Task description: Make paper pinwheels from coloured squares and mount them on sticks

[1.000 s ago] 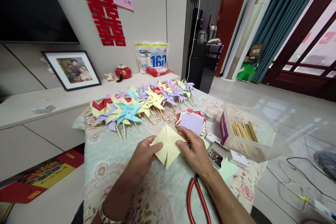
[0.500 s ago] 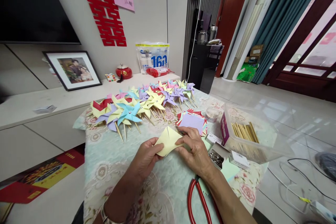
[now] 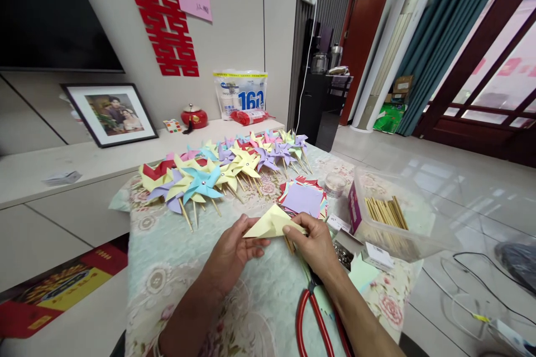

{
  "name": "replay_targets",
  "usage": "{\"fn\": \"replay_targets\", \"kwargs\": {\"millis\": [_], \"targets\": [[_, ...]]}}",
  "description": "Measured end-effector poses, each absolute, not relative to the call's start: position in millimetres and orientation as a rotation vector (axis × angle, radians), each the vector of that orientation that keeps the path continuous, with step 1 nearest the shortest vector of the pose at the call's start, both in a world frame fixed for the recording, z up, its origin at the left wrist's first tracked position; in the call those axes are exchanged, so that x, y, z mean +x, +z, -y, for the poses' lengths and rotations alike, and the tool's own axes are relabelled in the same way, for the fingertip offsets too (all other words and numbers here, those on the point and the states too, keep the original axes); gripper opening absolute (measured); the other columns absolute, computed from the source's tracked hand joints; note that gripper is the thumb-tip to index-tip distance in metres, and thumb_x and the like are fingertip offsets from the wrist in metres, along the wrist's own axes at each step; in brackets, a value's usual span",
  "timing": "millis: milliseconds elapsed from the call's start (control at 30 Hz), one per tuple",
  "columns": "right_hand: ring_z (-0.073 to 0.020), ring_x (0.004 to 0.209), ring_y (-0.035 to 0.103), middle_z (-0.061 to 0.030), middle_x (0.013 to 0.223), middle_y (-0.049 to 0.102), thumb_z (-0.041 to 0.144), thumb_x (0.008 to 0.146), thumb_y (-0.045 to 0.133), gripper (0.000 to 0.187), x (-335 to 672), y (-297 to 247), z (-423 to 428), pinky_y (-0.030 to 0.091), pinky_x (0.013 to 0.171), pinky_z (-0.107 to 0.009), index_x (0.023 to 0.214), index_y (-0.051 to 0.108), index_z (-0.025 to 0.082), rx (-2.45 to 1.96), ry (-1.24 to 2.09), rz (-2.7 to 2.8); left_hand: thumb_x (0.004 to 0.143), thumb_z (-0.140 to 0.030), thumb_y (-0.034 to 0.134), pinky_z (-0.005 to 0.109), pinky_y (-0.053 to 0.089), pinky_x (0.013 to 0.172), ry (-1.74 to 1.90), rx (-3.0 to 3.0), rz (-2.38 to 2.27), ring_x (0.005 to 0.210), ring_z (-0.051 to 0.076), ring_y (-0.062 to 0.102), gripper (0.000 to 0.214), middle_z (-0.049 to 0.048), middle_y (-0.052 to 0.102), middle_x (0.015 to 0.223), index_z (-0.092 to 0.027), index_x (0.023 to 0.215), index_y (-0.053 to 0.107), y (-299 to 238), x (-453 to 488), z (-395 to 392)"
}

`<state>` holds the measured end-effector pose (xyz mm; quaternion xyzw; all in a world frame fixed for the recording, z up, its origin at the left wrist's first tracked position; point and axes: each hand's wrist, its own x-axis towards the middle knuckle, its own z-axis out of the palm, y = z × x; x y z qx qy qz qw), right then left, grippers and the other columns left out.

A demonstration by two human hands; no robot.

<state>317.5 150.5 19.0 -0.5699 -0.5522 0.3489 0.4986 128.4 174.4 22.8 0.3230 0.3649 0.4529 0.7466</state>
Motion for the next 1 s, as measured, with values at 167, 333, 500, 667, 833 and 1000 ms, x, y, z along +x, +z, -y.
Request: {"fn": "replay_targets", "kwargs": {"millis": [167,333,500,667,833,1000], "targets": [[-0.0151,0.061,0.05,0.0008,0.063,0.062,0.051,0.072,0.077,0.035,318.0,18.3,-152.5,0.039,0.06,-0.027,0.066,0.064,0.019,-1.317,0.905,1.183,0.054,-0.026,0.093,0.031,0.055,0.07,0.99,0.681,-0.77,0.086,0.022,0.069,0.074,0.0105,0.074,0.1,-0.016,0.121,0.064,22.3,132.2,-171.0],[-0.0141,0.058,0.049,0.0012,0.06,0.06,0.05,0.07,0.079,0.036,311.1,20.4,-150.2,0.038,0.057,-0.026,0.064,0.064,0.018,-1.311,0.899,1.179,0.048,-0.024,0.096,0.026,0.052,0.068,0.995,0.561,-0.732,0.076,0.017,0.067,0.055,0.0052,0.075,0.084,-0.015,0.097,0.073,15.4,149.1,-165.1],[-0.0121,0.048,0.045,0.0035,0.053,0.056,0.051,0.073,0.077,0.035,303.8,20.7,-147.5,0.036,0.048,-0.025,0.065,0.062,0.02,-1.292,0.943,1.22,0.05,-0.03,0.094,0.024,0.049,0.065,1.054,0.511,-0.724,0.07,0.014,0.064,0.04,0.0036,0.074,0.078,-0.014,0.083,0.077,14.6,158.5,-160.1],[-0.0114,0.047,0.045,0.0039,0.053,0.056,0.053,0.074,0.076,0.038,303.2,16.5,-147.6,0.035,0.047,-0.024,0.066,0.061,0.019,-1.291,0.976,1.245,0.051,-0.032,0.094,0.025,0.048,0.063,1.095,0.498,-0.777,0.067,0.015,0.063,0.037,0.0032,0.073,0.071,-0.014,0.079,0.078,14.4,158.6,-159.9],[-0.0112,0.05,0.048,0.0033,0.059,0.059,0.051,0.074,0.077,0.035,304.1,16.5,-148.2,0.038,0.048,-0.024,0.073,0.062,0.019,-1.236,1.024,1.239,0.045,-0.031,0.095,0.024,0.047,0.057,1.138,0.489,-0.82,0.06,0.012,0.061,0.042,0.0022,0.073,0.068,-0.013,0.079,0.078,13.7,158.1,-162.5],[-0.0156,0.065,0.061,-0.0015,0.079,0.068,0.049,0.07,0.082,0.046,305.9,22.8,-148.6,0.049,0.059,-0.027,0.101,0.066,0.02,-1.196,1.001,1.146,0.043,-0.032,0.095,0.022,0.046,0.052,1.15,0.534,-0.909,0.055,0.011,0.059,0.04,0.0012,0.07,0.061,-0.012,0.073,0.077,12.3,159.2,-163.8]]}}
